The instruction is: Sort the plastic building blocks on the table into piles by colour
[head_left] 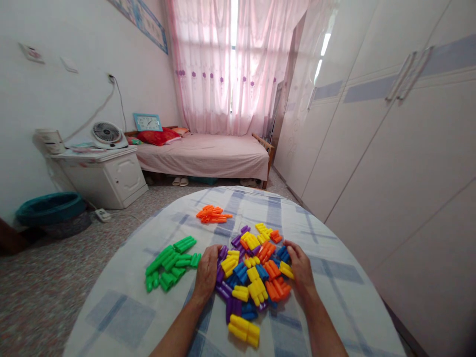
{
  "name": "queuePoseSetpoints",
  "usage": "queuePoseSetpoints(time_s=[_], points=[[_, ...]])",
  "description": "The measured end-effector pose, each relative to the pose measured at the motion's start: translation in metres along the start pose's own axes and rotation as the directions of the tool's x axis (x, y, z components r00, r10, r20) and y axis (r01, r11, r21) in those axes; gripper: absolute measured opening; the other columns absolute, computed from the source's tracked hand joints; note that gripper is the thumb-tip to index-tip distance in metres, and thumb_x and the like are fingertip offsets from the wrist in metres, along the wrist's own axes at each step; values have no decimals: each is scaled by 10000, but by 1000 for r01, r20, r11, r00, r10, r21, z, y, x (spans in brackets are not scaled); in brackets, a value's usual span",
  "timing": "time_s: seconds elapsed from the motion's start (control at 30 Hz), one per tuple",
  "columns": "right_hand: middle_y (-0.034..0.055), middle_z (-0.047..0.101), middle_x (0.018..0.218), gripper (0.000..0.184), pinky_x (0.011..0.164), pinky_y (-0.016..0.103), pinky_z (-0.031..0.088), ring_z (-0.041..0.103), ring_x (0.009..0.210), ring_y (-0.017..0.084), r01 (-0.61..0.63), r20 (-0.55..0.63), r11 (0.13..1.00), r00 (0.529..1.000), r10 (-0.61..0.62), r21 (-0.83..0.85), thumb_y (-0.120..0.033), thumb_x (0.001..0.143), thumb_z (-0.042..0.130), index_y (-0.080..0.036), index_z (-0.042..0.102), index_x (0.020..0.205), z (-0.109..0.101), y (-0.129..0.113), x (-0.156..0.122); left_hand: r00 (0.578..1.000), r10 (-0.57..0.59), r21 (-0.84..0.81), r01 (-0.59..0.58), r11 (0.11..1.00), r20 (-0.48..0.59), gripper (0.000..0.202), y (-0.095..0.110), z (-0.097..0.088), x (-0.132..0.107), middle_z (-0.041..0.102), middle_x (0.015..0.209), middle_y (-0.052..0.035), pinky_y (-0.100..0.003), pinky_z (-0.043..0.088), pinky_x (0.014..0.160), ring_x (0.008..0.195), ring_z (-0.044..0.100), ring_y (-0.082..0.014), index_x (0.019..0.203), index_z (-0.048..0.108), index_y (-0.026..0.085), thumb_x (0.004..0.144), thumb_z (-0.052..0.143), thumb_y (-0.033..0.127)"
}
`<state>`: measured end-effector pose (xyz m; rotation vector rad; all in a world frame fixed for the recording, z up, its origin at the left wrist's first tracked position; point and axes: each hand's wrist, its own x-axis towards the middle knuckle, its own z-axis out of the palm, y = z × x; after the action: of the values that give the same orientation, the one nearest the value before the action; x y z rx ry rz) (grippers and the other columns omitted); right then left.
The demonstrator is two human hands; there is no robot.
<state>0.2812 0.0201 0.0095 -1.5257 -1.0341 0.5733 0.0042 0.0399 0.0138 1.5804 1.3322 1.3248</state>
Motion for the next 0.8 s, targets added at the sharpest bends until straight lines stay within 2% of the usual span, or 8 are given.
queuePoseSetpoints(time_s=[0.17,0.4,0.57,0.63,0.73,0.8], points=[[84,683,1008,405,880,367,435,607,940,246,38,49,987,998,-30,-158,-376,624,556,-179,687,954,-9,-4,2,1000,10,-2,-10,1000,-7,424,-2,1,2,641,923,-66,-385,462,881,923,600,-209,937,615,186,917,266,426],[83,692,923,440,786,370,468,627,833,243,23,100,966,995,3,-257,-401,626,540,-175,685,975,-9,-9,4,1000,28,34,-28,999,-1,420,2,2,2,630,893,-58,-370,461,851,891,586,-202,890,621,194,924,258,401],[59,693,991,450,811,352,475,628,885,224,43,166,977,986,-7,-210,-416,678,529,-190,663,1042,-4,-18,-12,1000,30,48,-30,998,1,425,1,1,2,627,893,-58,-369,459,857,891,582,-202,896,628,194,926,256,398],[57,693,998,448,799,352,482,630,885,223,33,165,990,986,-10,-140,-412,702,518,-192,654,1068,-2,-18,-23,1000,25,49,-26,998,7,426,1,1,2,626,890,-56,-369,459,857,891,584,-202,898,630,193,924,260,402],[59,695,998,425,774,346,491,629,879,225,3,112,1000,994,-6,30,-398,710,528,-200,661,1061,-1,-17,-34,999,32,46,-33,998,14,423,1,1,2,625,891,-54,-361,460,857,896,587,-201,905,626,193,922,262,408],[69,695,997,412,765,346,491,627,872,227,-2,38,998,999,0,68,-394,714,528,-194,664,1047,-4,-16,-36,999,41,48,-43,998,24,424,1,0,2,623,897,-53,-357,459,858,901,587,-198,914,622,193,924,256,405]])
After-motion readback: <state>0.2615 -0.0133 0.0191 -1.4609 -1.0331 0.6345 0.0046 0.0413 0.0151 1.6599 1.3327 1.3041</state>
